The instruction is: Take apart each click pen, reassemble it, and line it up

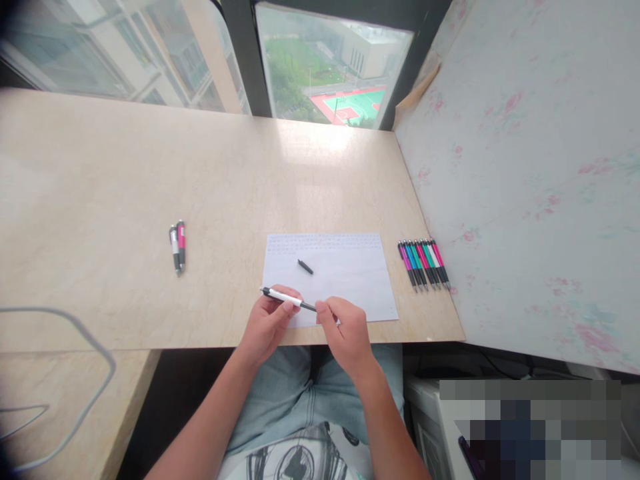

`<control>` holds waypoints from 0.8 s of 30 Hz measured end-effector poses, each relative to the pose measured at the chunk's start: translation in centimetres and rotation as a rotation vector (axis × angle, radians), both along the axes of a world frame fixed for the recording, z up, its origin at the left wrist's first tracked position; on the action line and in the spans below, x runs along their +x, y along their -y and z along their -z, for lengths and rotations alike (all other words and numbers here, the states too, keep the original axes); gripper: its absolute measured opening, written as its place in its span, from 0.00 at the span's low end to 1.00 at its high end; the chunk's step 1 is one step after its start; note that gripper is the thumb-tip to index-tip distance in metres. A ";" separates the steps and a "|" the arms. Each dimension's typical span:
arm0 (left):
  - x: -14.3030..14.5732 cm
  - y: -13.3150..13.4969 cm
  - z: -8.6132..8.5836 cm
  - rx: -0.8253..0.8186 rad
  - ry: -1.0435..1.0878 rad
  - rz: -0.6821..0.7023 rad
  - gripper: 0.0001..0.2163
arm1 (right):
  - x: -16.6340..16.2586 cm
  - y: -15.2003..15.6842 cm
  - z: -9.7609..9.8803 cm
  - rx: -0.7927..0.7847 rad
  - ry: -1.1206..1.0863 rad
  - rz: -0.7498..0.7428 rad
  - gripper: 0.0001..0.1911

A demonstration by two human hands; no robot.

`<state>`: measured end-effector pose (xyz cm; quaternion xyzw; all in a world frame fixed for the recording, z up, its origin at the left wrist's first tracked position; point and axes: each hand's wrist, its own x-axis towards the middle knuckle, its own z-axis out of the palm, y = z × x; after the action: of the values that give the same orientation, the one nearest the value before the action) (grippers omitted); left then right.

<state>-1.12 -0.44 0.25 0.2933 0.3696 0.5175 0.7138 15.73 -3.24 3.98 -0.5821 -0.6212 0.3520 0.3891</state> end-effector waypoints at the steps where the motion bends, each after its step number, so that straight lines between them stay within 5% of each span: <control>1: 0.0 0.0 0.0 -0.009 0.016 -0.008 0.06 | 0.1 -0.2 0.3 -0.008 -0.052 0.010 0.23; 4: -0.1 -0.2 0.1 -0.046 0.099 -0.046 0.06 | 0.4 -1.4 1.7 -0.017 -0.108 0.144 0.26; 6: -0.1 -0.3 0.1 -0.080 0.161 -0.075 0.06 | 0.3 -2.7 2.6 0.001 0.046 0.232 0.19; 9: -0.1 -0.5 0.0 -0.117 0.217 -0.102 0.07 | -0.4 -4.8 3.7 0.101 0.315 0.162 0.09; 16: -0.1 -0.4 -0.1 -0.130 0.235 -0.093 0.07 | -2.6 -6.8 4.2 0.167 0.570 0.132 0.07; 20: -0.1 -0.4 0.0 -0.128 0.227 -0.075 0.07 | -1.7 -5.3 3.7 0.168 0.419 0.159 0.07; 24: -0.1 -0.5 0.0 -0.138 0.221 -0.073 0.07 | 1.0 -2.5 2.5 -0.028 0.106 0.163 0.07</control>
<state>-1.24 0.03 0.23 0.1710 0.3337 0.5459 0.7493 16.70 -0.77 1.51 -0.6539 -0.5867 0.2963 0.3747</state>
